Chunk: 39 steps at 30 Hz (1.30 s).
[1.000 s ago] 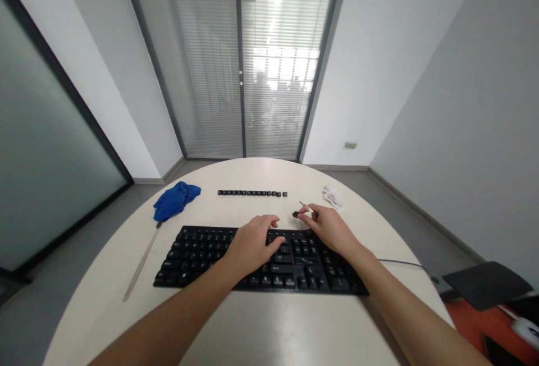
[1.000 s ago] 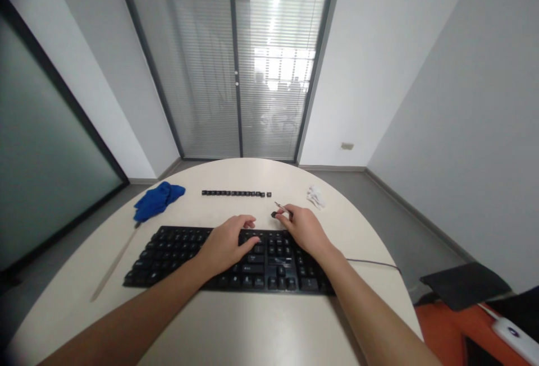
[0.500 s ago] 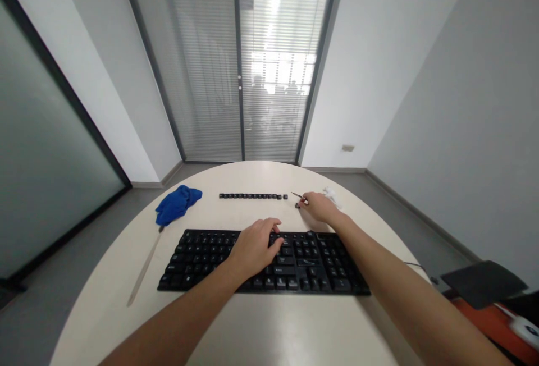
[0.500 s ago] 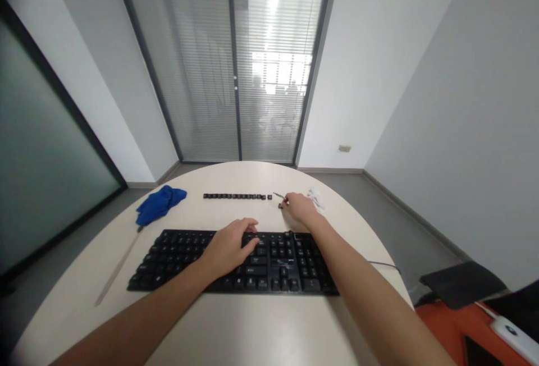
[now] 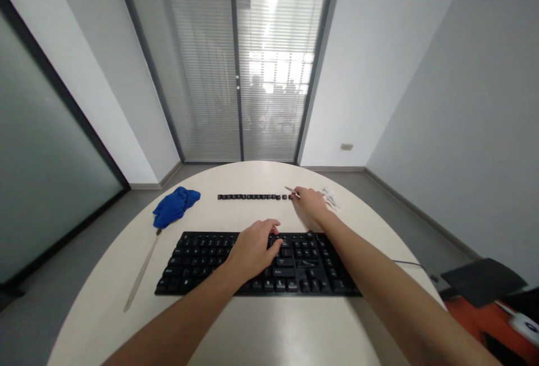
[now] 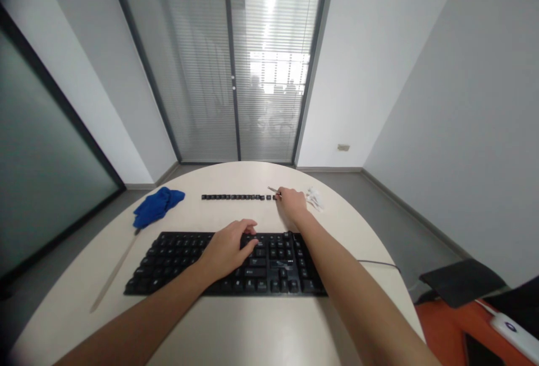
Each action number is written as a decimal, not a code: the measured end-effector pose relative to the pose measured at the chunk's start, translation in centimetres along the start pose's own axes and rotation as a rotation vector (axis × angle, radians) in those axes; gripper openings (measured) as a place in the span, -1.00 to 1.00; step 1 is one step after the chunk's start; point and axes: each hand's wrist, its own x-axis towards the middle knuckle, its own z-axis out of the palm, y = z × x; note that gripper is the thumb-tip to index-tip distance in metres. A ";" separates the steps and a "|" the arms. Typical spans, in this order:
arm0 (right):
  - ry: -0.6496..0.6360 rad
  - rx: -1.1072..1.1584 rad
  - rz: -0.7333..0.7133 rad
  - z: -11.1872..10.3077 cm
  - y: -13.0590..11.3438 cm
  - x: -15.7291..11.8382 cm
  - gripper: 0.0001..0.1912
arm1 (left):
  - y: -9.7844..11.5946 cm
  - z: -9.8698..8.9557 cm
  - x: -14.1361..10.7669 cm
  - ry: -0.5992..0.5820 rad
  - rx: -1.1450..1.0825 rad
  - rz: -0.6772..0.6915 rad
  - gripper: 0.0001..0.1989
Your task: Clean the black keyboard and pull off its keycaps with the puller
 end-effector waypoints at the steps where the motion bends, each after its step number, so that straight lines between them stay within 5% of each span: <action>1: 0.003 -0.001 -0.001 0.0 -0.1 -0.1 -0.65 | 0.0 0.0 0.0 0.000 0.000 0.001 -0.70; 27: 0.080 0.096 0.012 -1.6 -0.8 -1.3 -0.52 | 0.1 -0.1 0.0 -0.001 0.004 0.020 -0.70; 34: 0.236 0.388 -0.049 -4.8 -0.2 -6.2 -0.32 | 0.4 -0.3 -0.1 -0.021 0.027 0.094 -0.74; 39: 0.286 0.710 -0.066 -3.9 1.8 -9.4 -0.44 | 0.5 -0.3 -0.1 -0.023 0.022 0.076 -0.75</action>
